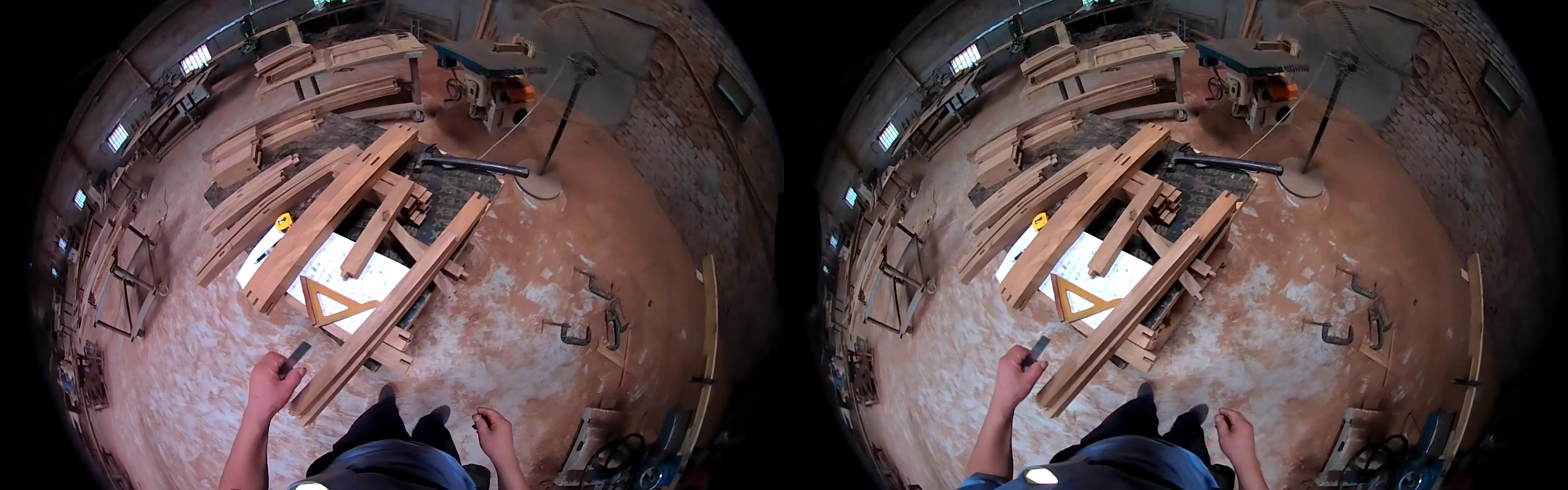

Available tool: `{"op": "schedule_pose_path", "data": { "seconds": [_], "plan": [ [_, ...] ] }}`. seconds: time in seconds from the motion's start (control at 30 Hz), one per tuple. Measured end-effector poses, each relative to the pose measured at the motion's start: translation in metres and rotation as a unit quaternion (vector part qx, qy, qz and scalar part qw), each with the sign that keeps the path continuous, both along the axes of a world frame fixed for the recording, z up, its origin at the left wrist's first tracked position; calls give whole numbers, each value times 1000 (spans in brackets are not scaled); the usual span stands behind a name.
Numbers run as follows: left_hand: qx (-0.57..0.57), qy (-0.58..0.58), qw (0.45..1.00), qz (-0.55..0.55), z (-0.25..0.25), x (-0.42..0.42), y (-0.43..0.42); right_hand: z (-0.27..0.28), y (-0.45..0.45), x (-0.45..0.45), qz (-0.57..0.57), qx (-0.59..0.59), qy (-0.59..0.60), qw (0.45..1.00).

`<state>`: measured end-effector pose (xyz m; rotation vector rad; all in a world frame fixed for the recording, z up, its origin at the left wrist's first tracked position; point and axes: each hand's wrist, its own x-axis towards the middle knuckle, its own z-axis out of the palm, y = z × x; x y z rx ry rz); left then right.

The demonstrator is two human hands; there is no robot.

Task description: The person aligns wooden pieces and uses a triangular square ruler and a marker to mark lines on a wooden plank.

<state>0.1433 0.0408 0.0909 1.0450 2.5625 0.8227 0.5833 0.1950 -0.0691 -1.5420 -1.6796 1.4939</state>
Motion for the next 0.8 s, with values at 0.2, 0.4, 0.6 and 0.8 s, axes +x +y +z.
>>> {"op": "schedule_pose_path", "data": {
  "seconds": [0.2, 0.4, 0.6, 0.8],
  "plan": [
    [-86, 13, 996, -19, 23, 39, 48, 14, 74, -35, 75, 81, 8, 994],
    [-27, 141, 983, -113, 12, 50, 90, 33, 124, -83, 97, -31, 50, 993],
    [-103, 139, 977, -122, 5, 55, 115, 57, 180, -137, 109, -166, 87, 976],
    [-111, 140, 979, -95, -8, 62, 110, 63, 211, -204, 127, -293, 135, 938]
  ]
}}
